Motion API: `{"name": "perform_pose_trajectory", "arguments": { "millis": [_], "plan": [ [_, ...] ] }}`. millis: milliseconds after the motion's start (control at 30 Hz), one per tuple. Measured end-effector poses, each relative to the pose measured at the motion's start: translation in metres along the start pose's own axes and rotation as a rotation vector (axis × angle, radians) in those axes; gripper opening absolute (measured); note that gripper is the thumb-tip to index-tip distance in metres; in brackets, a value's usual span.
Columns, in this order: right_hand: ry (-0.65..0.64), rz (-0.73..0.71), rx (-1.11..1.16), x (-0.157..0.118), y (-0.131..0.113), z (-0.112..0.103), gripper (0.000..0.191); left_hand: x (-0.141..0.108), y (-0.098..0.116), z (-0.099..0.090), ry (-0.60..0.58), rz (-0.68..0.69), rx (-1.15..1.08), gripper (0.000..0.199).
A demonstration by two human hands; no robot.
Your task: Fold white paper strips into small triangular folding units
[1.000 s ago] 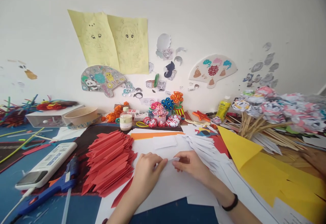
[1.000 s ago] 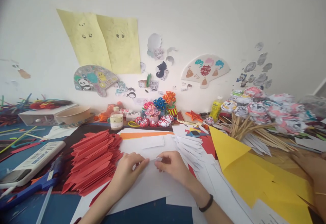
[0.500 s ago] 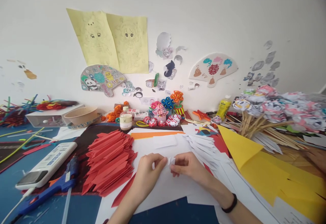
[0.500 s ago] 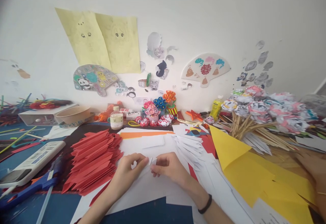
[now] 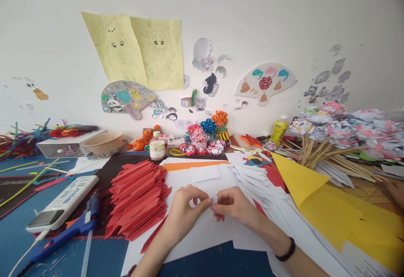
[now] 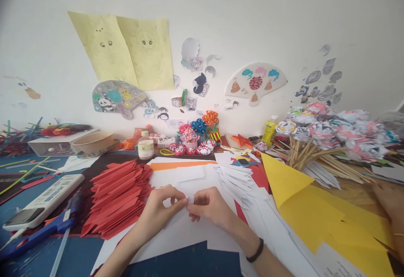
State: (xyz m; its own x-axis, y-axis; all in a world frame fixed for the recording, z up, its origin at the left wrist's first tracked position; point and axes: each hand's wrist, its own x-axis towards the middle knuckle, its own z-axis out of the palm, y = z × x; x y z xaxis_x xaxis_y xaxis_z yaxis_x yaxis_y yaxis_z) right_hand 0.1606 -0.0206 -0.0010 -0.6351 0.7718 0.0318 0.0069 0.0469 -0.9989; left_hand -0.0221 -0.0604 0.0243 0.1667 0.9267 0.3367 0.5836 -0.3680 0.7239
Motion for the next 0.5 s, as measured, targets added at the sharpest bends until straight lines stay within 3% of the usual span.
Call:
{"name": "perform_pose_trajectory", "arguments": {
  "millis": [500],
  "plan": [
    [-0.001,-0.005,-0.047,-0.0017,0.0001,0.0016,0.029,0.0002,-0.0034,0.0006,0.003,-0.006,-0.025,0.013]
  ]
}}
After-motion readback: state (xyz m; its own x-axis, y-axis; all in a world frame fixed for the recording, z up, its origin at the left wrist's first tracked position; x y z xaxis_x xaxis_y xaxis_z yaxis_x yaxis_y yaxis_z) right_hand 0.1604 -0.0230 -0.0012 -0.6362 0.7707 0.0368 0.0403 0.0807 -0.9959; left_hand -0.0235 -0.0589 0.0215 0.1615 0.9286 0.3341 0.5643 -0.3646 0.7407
